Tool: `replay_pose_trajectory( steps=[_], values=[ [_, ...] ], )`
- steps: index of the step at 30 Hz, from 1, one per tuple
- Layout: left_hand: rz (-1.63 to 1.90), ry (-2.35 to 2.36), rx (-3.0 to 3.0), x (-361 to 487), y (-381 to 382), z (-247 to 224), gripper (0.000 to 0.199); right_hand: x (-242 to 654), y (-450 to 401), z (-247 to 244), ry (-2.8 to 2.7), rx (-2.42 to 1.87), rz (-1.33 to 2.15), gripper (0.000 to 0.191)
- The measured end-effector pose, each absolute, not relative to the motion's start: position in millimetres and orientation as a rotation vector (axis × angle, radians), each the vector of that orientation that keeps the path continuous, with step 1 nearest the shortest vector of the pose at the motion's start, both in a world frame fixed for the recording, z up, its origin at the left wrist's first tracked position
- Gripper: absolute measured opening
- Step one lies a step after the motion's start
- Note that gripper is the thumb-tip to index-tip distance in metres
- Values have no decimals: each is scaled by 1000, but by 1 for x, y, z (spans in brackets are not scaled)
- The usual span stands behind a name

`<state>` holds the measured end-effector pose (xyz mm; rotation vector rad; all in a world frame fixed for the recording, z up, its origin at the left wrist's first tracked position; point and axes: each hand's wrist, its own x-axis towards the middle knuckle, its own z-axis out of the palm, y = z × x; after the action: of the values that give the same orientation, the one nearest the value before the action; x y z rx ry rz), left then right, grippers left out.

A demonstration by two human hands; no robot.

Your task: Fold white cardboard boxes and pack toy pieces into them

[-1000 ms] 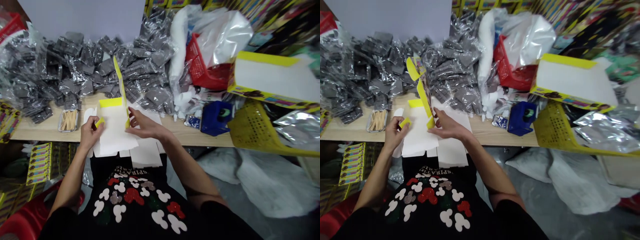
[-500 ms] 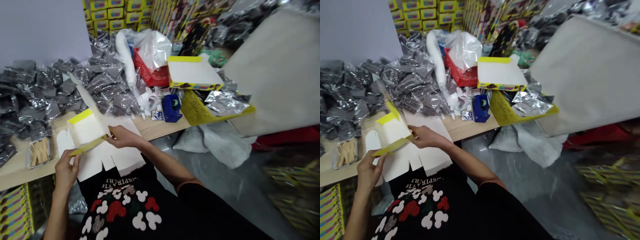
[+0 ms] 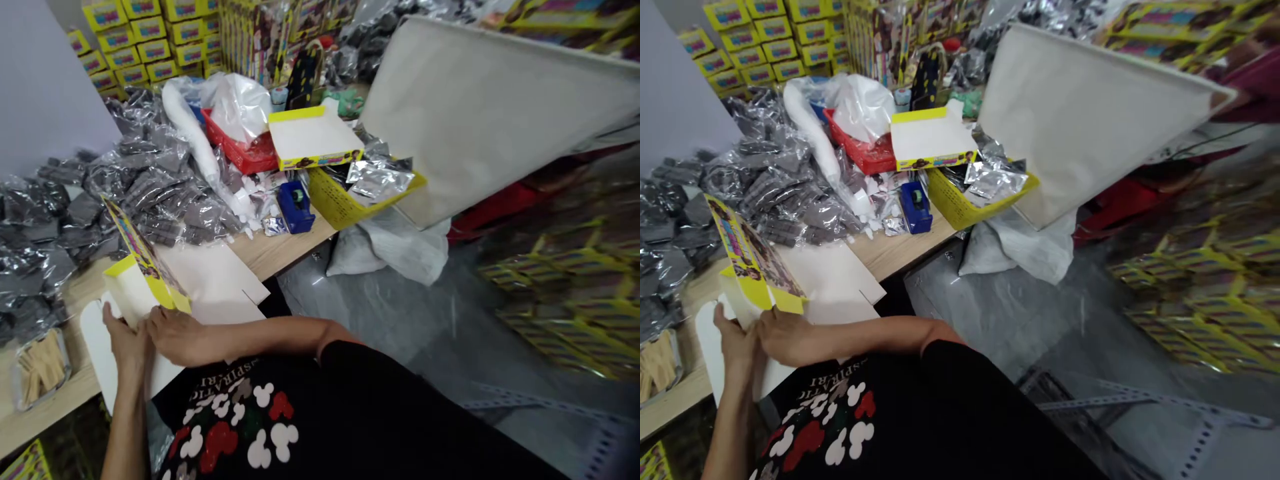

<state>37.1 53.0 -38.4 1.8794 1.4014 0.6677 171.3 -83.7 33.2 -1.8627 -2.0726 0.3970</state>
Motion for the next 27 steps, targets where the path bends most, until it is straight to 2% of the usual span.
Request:
replay_pose_trajectory(
  steps=[2, 5, 7, 10, 15, 22, 27],
  values=[
    [841, 1400, 1593, 37, 43, -31, 102, 176, -59, 20, -2124, -1876, 440, 25],
    [1016, 1162, 1183, 34, 19, -20, 60, 187, -46, 19, -2111, -1826, 426, 17],
    [974, 1026, 1042, 36, 2, -13, 49, 190, -52, 30, -2056, -1833, 463, 20],
    [1063, 985, 980, 47, -17, -3, 47, 193, -67, 53, -2042, -1766, 626, 27],
    [1168, 933, 1161, 72, -29, 14, 40, 210, -72, 72, -2083, -1716, 744, 24],
    [1268, 879, 1370, 81, -25, 47, 40, 222, -75, 76, -1977, -1900, 232, 27],
    [1166, 933, 1478, 79, -29, 45, 53, 231, -75, 76, -2120, -1851, 240, 21]
  ],
)
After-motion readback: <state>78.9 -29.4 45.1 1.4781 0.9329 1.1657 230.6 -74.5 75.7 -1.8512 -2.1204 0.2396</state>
